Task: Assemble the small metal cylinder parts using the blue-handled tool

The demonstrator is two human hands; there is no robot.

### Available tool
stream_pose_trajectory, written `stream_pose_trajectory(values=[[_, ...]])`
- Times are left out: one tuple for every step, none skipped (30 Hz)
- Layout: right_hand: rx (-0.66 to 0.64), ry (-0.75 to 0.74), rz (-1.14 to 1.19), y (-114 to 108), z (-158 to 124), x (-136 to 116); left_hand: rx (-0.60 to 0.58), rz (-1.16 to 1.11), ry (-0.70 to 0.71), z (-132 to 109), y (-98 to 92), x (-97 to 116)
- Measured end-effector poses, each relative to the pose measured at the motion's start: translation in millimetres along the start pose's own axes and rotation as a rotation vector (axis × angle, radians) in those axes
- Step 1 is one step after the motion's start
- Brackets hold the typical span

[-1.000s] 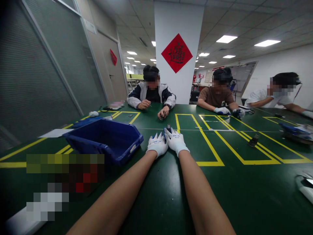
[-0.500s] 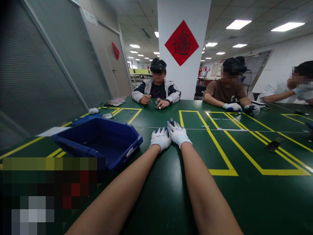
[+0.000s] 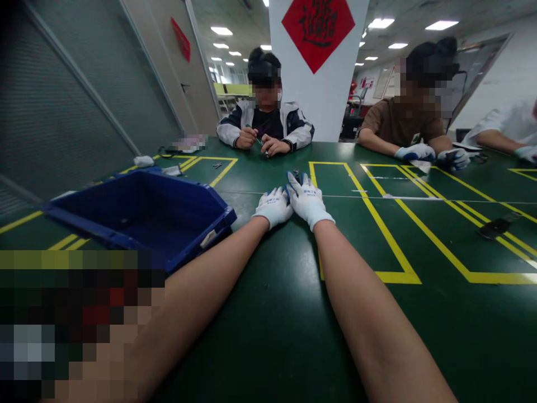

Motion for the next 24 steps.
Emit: stream_pose_trajectory(values=[[0.003, -0.006, 0.000, -0.4, -1.7, -0.7, 0.007, -0.001, 0.002, -0.5, -1.0, 0.5], [-0.009, -0.014, -0.001, 0.3, -2.9, -1.5, 0.011, -0.002, -0.004, -1.1, -1.7, 0.6], [-0.026, -0.022, -0.002, 1.6, -3.5, -2.1, 0.020, -0.005, -0.009, -1.8, -2.9, 0.9], [-0.040, -0.029, -0.003, 2.7, -3.7, -2.7, 0.035, -0.012, -0.008, -2.3, -4.6, 1.8], [-0.050, -0.036, -0.003, 3.6, -3.5, -3.2, 0.051, -0.021, -0.007, -2.7, -6.4, 2.5], [-0.057, -0.043, -0.001, 4.5, -3.0, -3.4, 0.064, -0.031, -0.006, -2.9, -7.8, 3.2], [-0.064, -0.047, 0.002, 5.5, -2.3, -3.4, 0.071, -0.043, -0.007, -2.8, -8.7, 3.4], [-0.072, -0.045, 0.007, 6.8, -1.4, -2.7, 0.072, -0.056, -0.010, -2.4, -9.1, 3.2], [-0.080, -0.038, 0.012, 8.2, -0.5, -1.6, 0.068, -0.071, -0.007, -1.8, -9.0, 3.2], [-0.086, -0.029, 0.019, 9.6, 0.5, -0.1, 0.063, -0.085, 0.001, -1.2, -8.8, 3.4], [-0.091, -0.017, 0.025, 10.9, 1.6, 1.6, 0.059, -0.100, 0.015, -0.6, -8.8, 4.0], [-0.094, -0.007, 0.030, 12.1, 2.7, 3.2, 0.058, -0.112, 0.035, -0.1, -9.1, 5.0], [-0.096, -0.001, 0.034, 13.2, 3.8, 4.5, 0.058, -0.122, 0.055, 0.0, -9.4, 6.1], [-0.097, 0.000, 0.036, 14.0, 4.9, 5.4, 0.058, -0.129, 0.073, -0.1, -9.8, 7.3], [-0.097, -0.003, 0.037, 14.6, 5.9, 5.7, 0.055, -0.132, 0.086, -0.4, -9.7, 8.4], [-0.098, -0.010, 0.038, 15.0, 6.7, 5.8, 0.049, -0.130, 0.097, -1.0, -9.4, 9.6], [-0.096, -0.020, 0.039, 15.0, 7.4, 5.5, 0.039, -0.124, 0.107, -1.9, -8.6, 11.2], [-0.092, -0.034, 0.041, 14.8, 7.9, 4.8, 0.026, -0.113, 0.115, -2.8, -7.4, 12.8], [-0.086, -0.049, 0.044, 14.2, 8.2, 3.9, 0.011, -0.101, 0.120, -3.8, -5.9, 14.3], [-0.079, -0.064, 0.048, 13.4, 8.2, 2.9, -0.003, -0.091, 0.121, -4.7, -4.5, 15.6], [-0.071, -0.077, 0.050, 12.4, 8.0, 1.9, -0.013, -0.083, 0.118, -5.5, -3.4, 16.4], [-0.061, -0.085, 0.052, 11.3, 7.7, 1.1, -0.017, -0.080, 0.112, -5.9, -2.8, 16.7], [-0.050, -0.091, 0.053, 9.9, 7.3, 0.4, -0.015, -0.080, 0.103, -6.0, -2.6, 16.6], [-0.038, -0.095, 0.054, 8.4, 6.8, -0.3, -0.009, -0.082, 0.094, -5.8, -2.7, 16.2]])
Point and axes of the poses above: each hand's wrist, its own z-axis towards the middle knuckle, its own y-axis out of the palm, x = y × z, the point moved 8 cm from there along z, towards the middle knuckle, and after that the axes turned 11 degrees about -z, right-handed, at the moved point
